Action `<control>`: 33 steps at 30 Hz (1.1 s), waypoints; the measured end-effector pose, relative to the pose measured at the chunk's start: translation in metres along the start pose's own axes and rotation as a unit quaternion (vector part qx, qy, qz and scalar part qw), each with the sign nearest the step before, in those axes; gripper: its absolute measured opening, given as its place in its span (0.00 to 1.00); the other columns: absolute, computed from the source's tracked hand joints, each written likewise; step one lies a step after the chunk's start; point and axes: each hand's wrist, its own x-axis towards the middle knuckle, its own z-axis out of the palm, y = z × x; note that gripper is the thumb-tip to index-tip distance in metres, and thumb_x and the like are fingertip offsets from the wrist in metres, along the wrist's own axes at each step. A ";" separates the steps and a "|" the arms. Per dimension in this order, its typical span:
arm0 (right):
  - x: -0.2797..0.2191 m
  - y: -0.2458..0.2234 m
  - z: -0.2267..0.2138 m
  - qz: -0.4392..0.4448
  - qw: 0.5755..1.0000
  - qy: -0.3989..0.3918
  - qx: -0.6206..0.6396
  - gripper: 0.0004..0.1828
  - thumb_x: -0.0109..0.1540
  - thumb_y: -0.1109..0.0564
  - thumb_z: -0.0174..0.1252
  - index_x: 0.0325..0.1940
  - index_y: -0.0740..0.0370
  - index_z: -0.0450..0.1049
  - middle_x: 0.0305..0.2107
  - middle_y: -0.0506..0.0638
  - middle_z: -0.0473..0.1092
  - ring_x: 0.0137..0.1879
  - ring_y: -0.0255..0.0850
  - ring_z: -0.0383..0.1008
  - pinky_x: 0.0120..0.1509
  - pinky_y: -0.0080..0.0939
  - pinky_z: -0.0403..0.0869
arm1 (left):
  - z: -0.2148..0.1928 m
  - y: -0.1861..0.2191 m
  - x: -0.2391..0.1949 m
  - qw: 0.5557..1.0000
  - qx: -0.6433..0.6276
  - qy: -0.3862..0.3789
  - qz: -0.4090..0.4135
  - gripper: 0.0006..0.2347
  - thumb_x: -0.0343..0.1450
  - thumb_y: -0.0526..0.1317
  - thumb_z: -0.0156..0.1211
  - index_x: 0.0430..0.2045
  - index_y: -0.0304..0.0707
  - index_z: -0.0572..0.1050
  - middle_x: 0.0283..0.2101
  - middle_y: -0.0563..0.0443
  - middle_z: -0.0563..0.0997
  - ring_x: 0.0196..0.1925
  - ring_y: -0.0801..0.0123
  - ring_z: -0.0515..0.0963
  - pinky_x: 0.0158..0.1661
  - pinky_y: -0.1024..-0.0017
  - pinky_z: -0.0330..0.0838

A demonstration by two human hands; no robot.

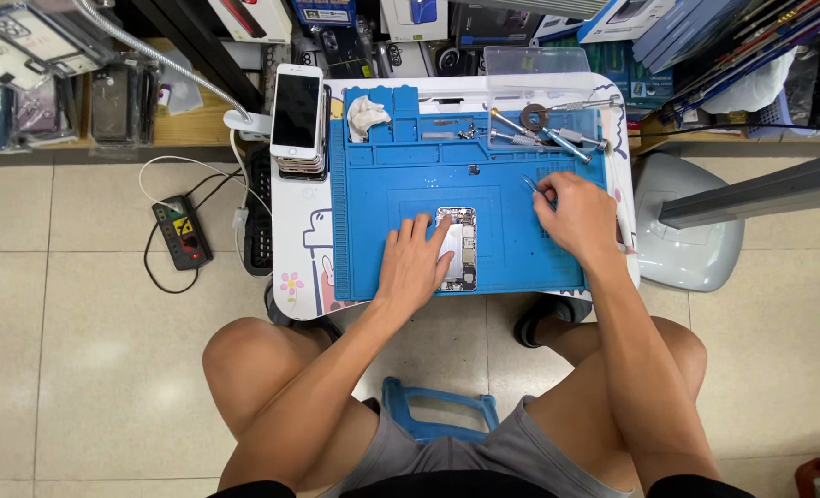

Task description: The person works on a disassembled smartphone placed on a blue anti-static mat. They use tweezers and a screwdriver to remove and reposition small components, wipe the device with a cloth, and handle screws and connectors. The person repeatedly cleans and adjusts parts of the phone's internal assembly.

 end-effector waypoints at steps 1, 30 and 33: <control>0.001 -0.002 0.002 0.003 1.000 -0.002 -0.015 0.11 0.67 0.46 0.60 0.48 0.50 0.82 0.32 0.43 0.77 0.42 0.45 0.82 0.44 0.49 0.80 | 0.001 -0.001 0.000 1.000 0.004 0.000 0.003 0.22 0.73 0.50 0.61 0.61 0.44 0.73 0.51 0.46 0.69 0.48 0.58 0.71 0.41 0.62 0.66; 0.001 -0.028 -0.003 0.036 0.991 -0.047 0.120 0.12 0.63 0.45 0.59 0.46 0.52 0.76 0.31 0.49 0.77 0.45 0.58 0.81 0.48 0.62 0.77 | 0.008 0.011 0.002 0.999 -0.006 0.039 0.004 0.23 0.76 0.54 0.57 0.61 0.41 0.73 0.70 0.31 0.63 0.69 0.45 0.64 0.63 0.50 0.61; -0.006 -0.048 -0.004 -0.032 0.990 -0.052 0.127 0.12 0.66 0.47 0.54 0.51 0.48 0.75 0.31 0.50 0.76 0.44 0.57 0.81 0.47 0.60 0.78 | 0.013 0.014 0.004 0.999 -0.032 0.023 0.003 0.24 0.77 0.55 0.54 0.65 0.43 0.70 0.73 0.33 0.61 0.73 0.46 0.62 0.67 0.47 0.59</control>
